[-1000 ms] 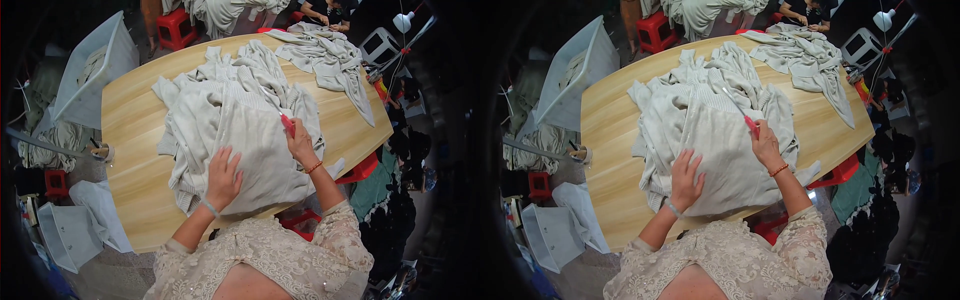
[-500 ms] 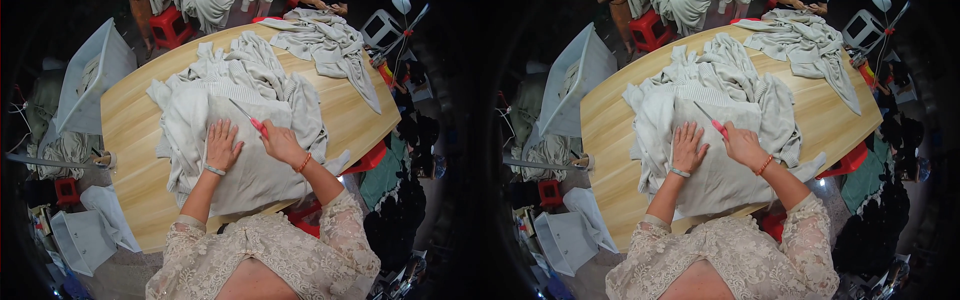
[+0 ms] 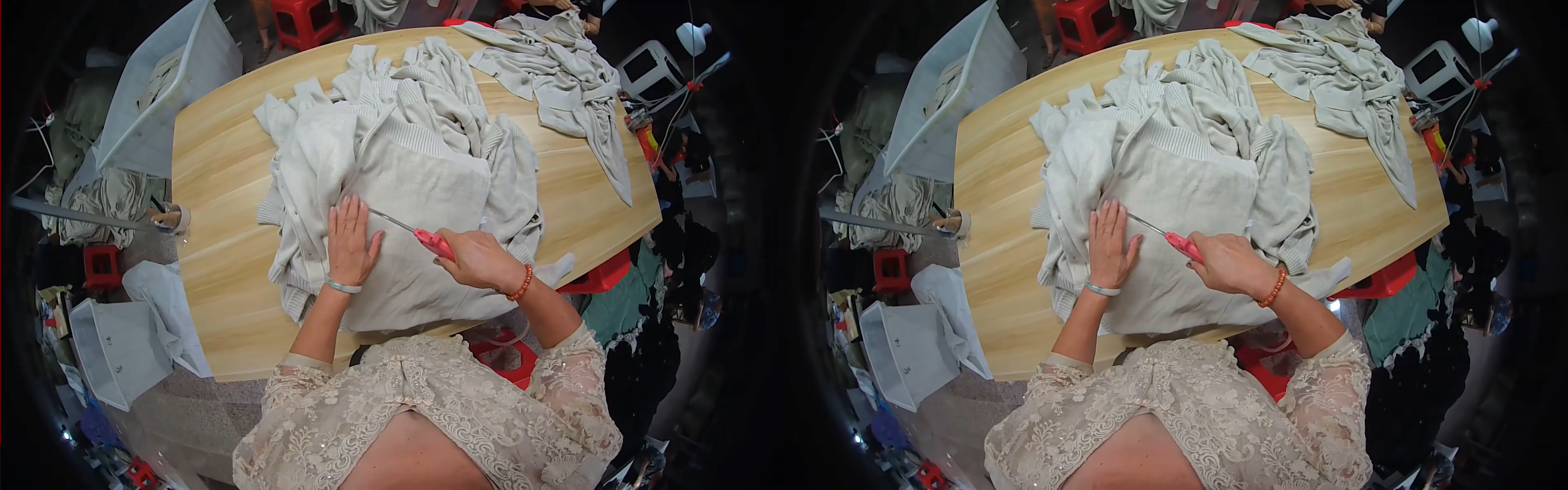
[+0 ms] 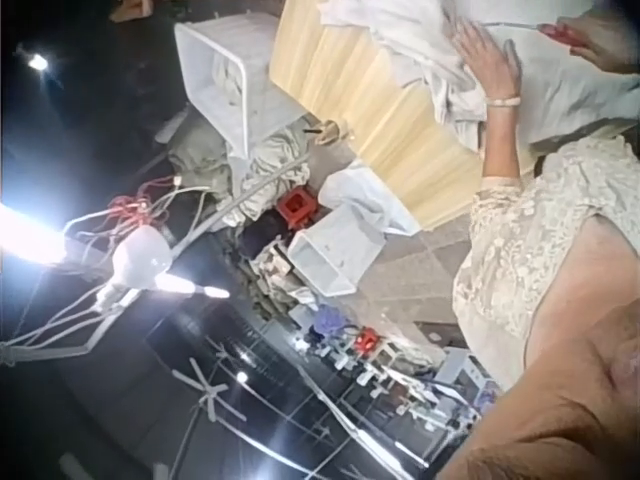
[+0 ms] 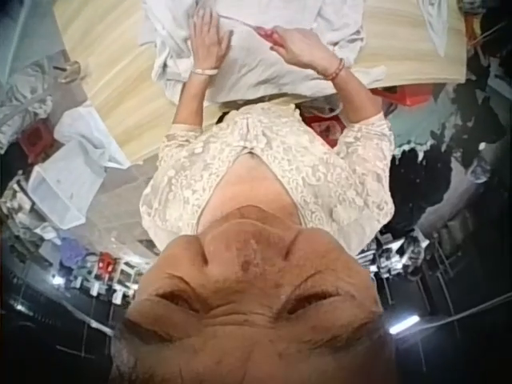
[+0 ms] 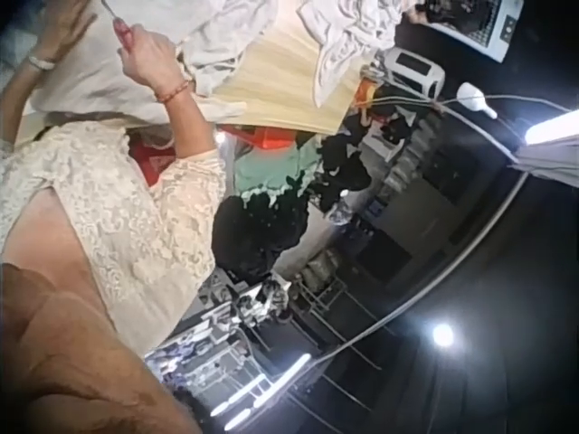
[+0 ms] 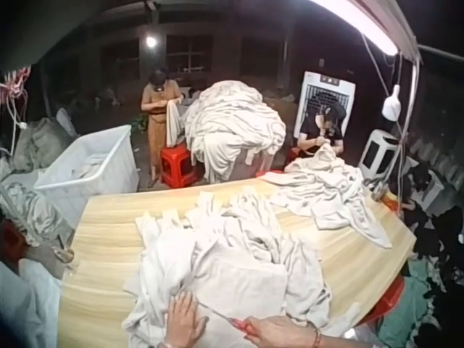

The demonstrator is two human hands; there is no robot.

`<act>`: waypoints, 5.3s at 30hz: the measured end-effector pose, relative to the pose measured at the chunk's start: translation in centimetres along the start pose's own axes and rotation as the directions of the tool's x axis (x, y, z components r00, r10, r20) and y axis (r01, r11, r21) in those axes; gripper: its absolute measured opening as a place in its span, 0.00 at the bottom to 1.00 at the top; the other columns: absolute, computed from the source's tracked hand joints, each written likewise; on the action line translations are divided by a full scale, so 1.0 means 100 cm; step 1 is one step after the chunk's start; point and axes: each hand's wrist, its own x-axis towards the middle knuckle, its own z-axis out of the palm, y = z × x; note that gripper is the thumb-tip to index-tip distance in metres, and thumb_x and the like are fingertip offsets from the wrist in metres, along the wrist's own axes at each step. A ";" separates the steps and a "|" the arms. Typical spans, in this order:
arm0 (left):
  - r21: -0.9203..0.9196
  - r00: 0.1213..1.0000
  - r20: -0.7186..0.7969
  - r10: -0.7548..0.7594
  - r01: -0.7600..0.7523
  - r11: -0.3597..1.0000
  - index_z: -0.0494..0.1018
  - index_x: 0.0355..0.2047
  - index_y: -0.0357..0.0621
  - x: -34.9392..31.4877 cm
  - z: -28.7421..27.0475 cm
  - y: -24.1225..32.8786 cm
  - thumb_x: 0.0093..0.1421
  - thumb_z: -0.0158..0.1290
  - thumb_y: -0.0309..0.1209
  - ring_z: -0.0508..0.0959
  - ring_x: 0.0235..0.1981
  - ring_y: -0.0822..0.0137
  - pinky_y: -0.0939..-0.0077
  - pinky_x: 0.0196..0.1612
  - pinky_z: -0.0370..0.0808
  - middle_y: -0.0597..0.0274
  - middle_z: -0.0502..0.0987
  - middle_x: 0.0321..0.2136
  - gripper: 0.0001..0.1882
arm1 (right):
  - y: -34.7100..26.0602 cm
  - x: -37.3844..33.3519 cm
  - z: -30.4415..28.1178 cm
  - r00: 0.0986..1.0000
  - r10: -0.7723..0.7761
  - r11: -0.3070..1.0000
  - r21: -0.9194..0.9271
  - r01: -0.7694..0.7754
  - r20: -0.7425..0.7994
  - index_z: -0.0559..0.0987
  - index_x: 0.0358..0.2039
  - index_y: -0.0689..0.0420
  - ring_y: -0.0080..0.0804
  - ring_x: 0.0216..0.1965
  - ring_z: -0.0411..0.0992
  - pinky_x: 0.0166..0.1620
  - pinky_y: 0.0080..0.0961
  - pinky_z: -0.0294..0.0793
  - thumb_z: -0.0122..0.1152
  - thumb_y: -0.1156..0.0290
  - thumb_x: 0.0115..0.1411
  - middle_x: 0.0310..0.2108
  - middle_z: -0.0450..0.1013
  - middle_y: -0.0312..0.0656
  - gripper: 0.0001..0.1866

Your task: The recorder is using scissors to trim loose threads and excess fabric from several white sweaters at a garment workshop table.

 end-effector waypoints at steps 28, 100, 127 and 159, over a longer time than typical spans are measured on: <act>-0.823 0.583 0.296 -0.757 0.557 0.108 0.77 0.39 0.34 -0.233 0.027 -0.033 0.61 0.56 0.28 0.71 0.30 0.82 0.85 0.36 0.70 0.73 0.77 0.30 0.10 | -0.053 -0.043 0.108 0.878 -0.272 0.955 0.002 0.295 0.394 0.72 0.36 0.61 0.53 0.26 0.74 0.29 0.47 0.70 0.59 0.64 0.55 0.21 0.74 0.51 0.14; -0.797 0.549 -0.253 -0.797 0.348 0.493 0.70 0.36 0.38 -0.182 -0.221 0.002 0.57 0.55 0.20 0.68 0.25 0.83 0.88 0.29 0.65 0.69 0.73 0.26 0.07 | -0.044 0.031 -0.026 0.983 0.165 0.782 0.618 -0.082 -0.077 0.77 0.45 0.66 0.14 0.15 0.63 0.20 0.17 0.64 0.53 0.73 0.63 0.29 0.79 0.39 0.13; -0.654 0.316 -0.323 -0.892 0.606 0.452 0.70 0.36 0.36 -0.268 -0.155 -0.096 0.59 0.53 0.20 0.66 0.23 0.80 0.85 0.28 0.67 0.70 0.70 0.23 0.05 | -0.110 0.351 0.041 0.989 0.003 0.970 -0.238 -0.039 -0.150 0.79 0.37 0.62 0.49 0.42 0.76 0.43 0.39 0.76 0.65 0.67 0.46 0.38 0.77 0.57 0.17; -0.076 0.831 -0.267 -0.487 0.486 0.871 0.75 0.40 0.45 -0.197 -0.054 -0.076 0.48 0.62 0.27 0.74 0.37 0.57 0.68 0.43 0.71 0.56 0.74 0.35 0.17 | 0.039 -0.065 0.083 0.805 0.176 0.981 0.164 -0.099 -0.567 0.69 0.45 0.58 0.55 0.37 0.72 0.38 0.39 0.72 0.58 0.81 0.54 0.34 0.72 0.51 0.18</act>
